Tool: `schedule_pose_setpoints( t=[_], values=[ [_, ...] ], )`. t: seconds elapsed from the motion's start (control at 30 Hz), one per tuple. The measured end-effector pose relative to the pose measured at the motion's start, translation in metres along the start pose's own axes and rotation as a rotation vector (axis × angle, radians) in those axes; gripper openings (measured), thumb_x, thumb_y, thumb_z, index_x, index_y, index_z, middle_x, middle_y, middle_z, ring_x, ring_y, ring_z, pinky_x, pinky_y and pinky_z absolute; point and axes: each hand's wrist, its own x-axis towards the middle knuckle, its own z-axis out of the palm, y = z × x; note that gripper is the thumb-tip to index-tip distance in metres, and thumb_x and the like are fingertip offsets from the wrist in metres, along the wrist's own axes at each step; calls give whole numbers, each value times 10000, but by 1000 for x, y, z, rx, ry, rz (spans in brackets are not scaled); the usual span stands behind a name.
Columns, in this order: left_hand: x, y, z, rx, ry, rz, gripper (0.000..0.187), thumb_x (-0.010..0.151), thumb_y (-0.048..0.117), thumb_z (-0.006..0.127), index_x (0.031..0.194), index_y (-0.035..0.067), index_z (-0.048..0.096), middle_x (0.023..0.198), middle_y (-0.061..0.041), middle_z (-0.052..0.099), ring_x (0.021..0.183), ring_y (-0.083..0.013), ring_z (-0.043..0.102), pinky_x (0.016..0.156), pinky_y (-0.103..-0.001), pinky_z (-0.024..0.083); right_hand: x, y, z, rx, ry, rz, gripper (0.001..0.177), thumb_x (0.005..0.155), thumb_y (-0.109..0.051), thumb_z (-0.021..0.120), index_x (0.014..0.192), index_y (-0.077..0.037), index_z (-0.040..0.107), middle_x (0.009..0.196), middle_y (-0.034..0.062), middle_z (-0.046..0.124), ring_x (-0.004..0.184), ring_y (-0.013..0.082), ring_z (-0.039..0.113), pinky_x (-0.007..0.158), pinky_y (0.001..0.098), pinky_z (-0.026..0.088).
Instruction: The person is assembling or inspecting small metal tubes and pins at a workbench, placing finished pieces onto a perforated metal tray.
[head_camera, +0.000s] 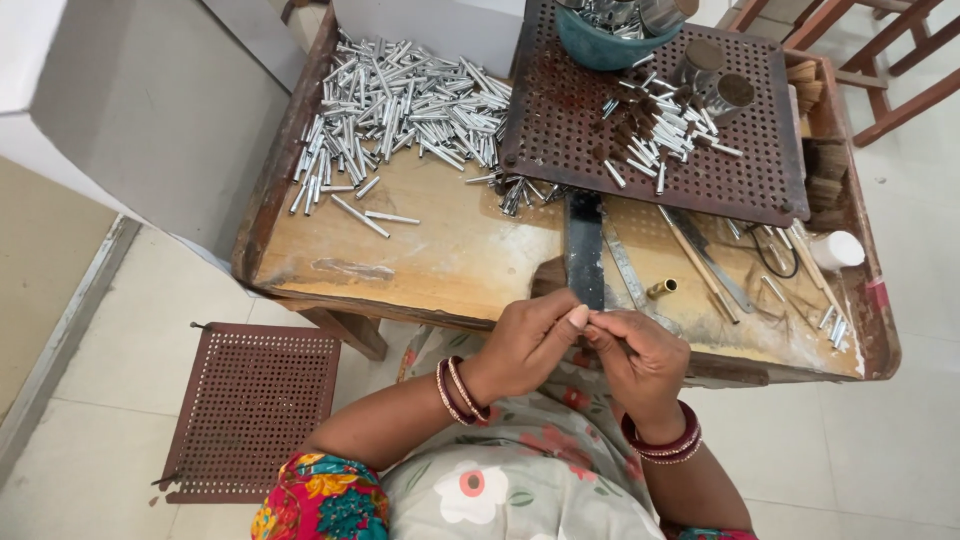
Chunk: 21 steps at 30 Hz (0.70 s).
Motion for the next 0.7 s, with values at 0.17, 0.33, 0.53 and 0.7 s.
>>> schedule_pose_setpoints(
  t=[0.17, 0.33, 0.53, 0.7],
  values=[
    [2, -7, 10, 29, 48, 123, 198, 1098, 168, 510, 1003, 8, 578, 830, -168, 576, 719, -314, 610, 648, -368, 482, -1, 5, -1, 128, 5, 46, 196, 918, -69, 778, 1089, 17, 735, 990, 100, 765, 830, 119, 728, 717, 238, 594],
    [5, -11, 19, 29, 43, 109, 155, 1057, 134, 543, 962, 16, 578, 792, -147, 589, 663, -283, 617, 603, -357, 479, -17, 30, -17, 262, 48, 152, 221, 901, -44, 778, 1110, 27, 757, 971, 111, 775, 787, 124, 728, 682, 237, 599],
    [7, -10, 19, 21, 189, -19, 189, 1053, 150, 514, 925, 29, 583, 643, -98, 568, 546, -253, 569, 545, -338, 466, 17, -40, -63, -727, 19, -247, 486, 741, -243, 790, 1180, -51, 706, 1397, 270, 546, 1218, 390, 584, 967, 397, 498],
    [2, -3, 43, -29, 30, 133, 208, 1091, 161, 523, 948, 14, 559, 704, -133, 544, 596, -243, 549, 566, -353, 435, -32, 9, -36, 446, -45, 158, 528, 901, -252, 822, 1333, -9, 639, 1293, 139, 649, 1143, 175, 677, 971, 300, 567]
  ],
)
